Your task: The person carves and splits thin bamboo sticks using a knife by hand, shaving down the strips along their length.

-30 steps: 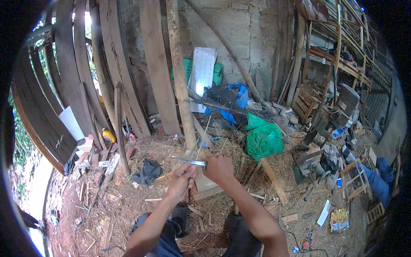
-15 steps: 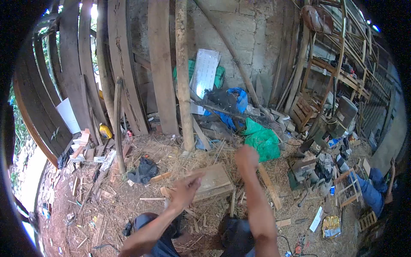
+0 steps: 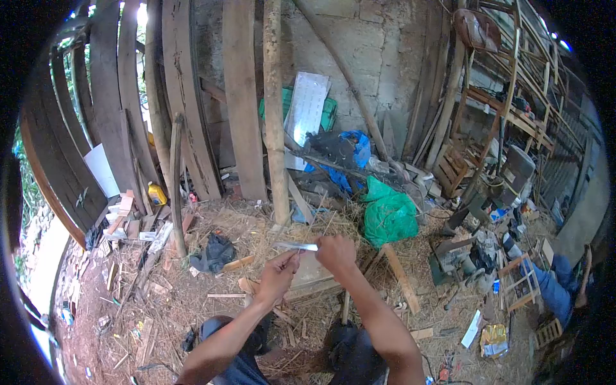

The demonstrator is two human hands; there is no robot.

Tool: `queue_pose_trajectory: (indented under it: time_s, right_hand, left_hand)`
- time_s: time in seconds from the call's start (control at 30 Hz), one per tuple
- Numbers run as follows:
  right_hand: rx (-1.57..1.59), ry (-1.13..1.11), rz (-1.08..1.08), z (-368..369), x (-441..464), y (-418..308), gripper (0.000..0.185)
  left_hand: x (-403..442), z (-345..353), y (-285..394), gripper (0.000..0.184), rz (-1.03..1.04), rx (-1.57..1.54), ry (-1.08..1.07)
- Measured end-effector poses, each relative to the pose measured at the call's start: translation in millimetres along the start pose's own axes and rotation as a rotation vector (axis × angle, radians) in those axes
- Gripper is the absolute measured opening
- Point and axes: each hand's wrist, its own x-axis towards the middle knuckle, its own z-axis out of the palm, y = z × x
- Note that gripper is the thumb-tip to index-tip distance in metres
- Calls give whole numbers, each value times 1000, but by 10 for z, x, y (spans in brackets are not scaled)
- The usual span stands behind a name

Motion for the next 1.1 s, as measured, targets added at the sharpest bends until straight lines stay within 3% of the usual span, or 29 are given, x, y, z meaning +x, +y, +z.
queue_pose_trajectory:
  time_s: [0.1, 0.17, 0.23, 0.33, 0.4, 0.43, 0.5, 0.67, 0.73, 0.8, 0.87, 1.03, 1.1]
  right_hand:
    - [-41, 8, 36, 61, 54, 210, 16]
    - [-76, 105, 230, 29, 103, 409, 18]
    - [-121, 18, 236, -136, 71, 343, 21]
    - [-27, -86, 205, -143, -80, -5, 16]
    - [-87, -55, -122, -91, -136, -172, 16]
    - [-84, -55, -120, -79, -115, -163, 16]
    - [-7, -43, -64, -19, -51, -123, 16]
    - [-44, -25, 43, -61, 55, 19, 19]
    - [-140, -1, 289, -73, 161, 300, 19]
    - [-131, 43, 288, -105, 101, 511, 19]
    - [-149, 91, 324, 4, 46, 534, 20]
    - [-69, -34, 37, -17, -61, -56, 24]
    - [-74, -56, -56, 7, -59, -106, 25]
  left_hand:
    - [-24, 9, -6, 24, 6, 42, -2]
    - [-89, 15, -21, 24, 41, 79, -11]
    - [-107, 8, -36, 23, 76, 119, -20]
    - [-73, 38, -47, 23, 70, 245, 32]
    - [-33, 44, 1, 24, -26, 361, -8]
    - [-38, 54, 13, 24, -27, 365, -9]
    - [-67, 91, 21, 20, 112, 244, 62]
    - [-35, 123, -6, 21, 74, 111, 39]
    - [-109, 121, 15, 21, 75, 83, 22]
    - [-226, 63, 5, 27, -80, 91, -64]
    - [-182, 49, 37, 27, -106, 104, -72]
    - [-27, 100, -60, 27, -138, 44, -59]
    - [-30, 82, -60, 26, -50, 100, -19]
